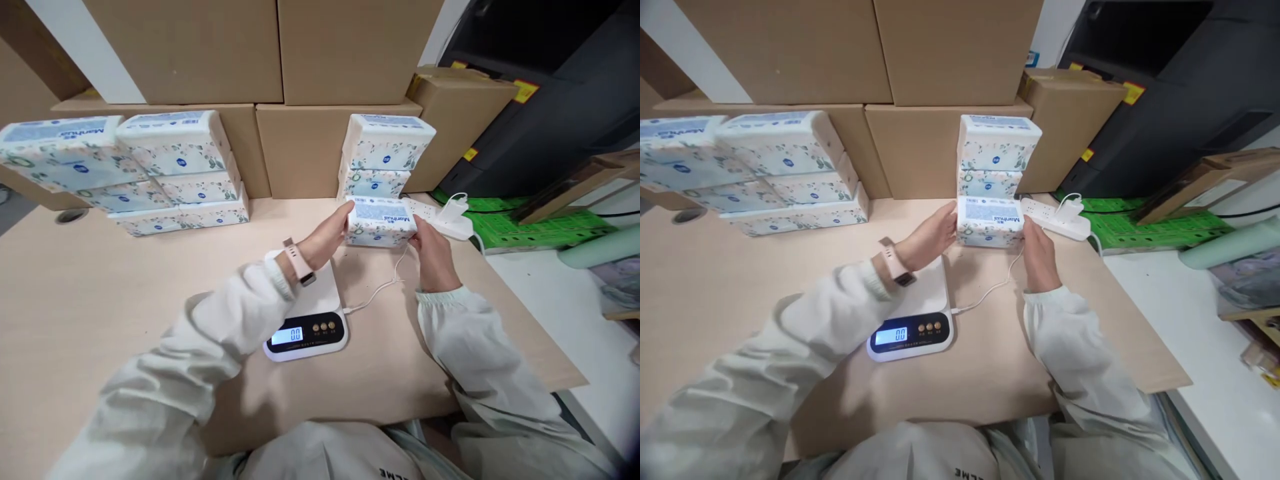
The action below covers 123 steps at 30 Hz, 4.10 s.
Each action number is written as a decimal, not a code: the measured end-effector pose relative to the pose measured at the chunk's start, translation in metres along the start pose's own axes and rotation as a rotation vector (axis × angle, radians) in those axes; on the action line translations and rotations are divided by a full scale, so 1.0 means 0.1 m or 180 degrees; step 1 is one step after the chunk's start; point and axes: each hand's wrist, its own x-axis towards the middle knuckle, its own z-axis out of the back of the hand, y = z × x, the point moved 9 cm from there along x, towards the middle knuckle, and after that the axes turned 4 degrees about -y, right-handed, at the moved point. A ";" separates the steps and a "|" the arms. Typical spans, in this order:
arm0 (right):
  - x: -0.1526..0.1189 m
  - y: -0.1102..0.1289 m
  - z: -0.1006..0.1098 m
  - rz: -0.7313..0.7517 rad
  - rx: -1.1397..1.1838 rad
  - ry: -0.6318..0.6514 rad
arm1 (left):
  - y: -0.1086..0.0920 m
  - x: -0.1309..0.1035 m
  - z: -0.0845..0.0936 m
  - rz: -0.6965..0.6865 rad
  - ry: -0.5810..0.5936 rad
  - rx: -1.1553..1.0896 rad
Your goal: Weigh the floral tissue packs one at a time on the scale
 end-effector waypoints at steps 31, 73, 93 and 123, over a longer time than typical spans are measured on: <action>-1.21 0.17 -0.38 0.0487 0.0474 0.0263 | 0.51 -2.17 1.65 -0.1020 -0.1800 0.0026; -1.26 0.20 -0.37 0.0447 0.0264 0.0354 | 0.44 -2.16 1.62 -0.1130 -0.1813 -0.0008; -1.26 0.19 -0.36 0.0537 0.0414 0.0394 | 0.45 -2.15 1.61 -0.1206 -0.1730 -0.0023; -1.21 0.42 -0.69 0.0293 0.0186 0.1152 | 0.51 -2.14 1.61 -0.1155 -0.1837 -0.0018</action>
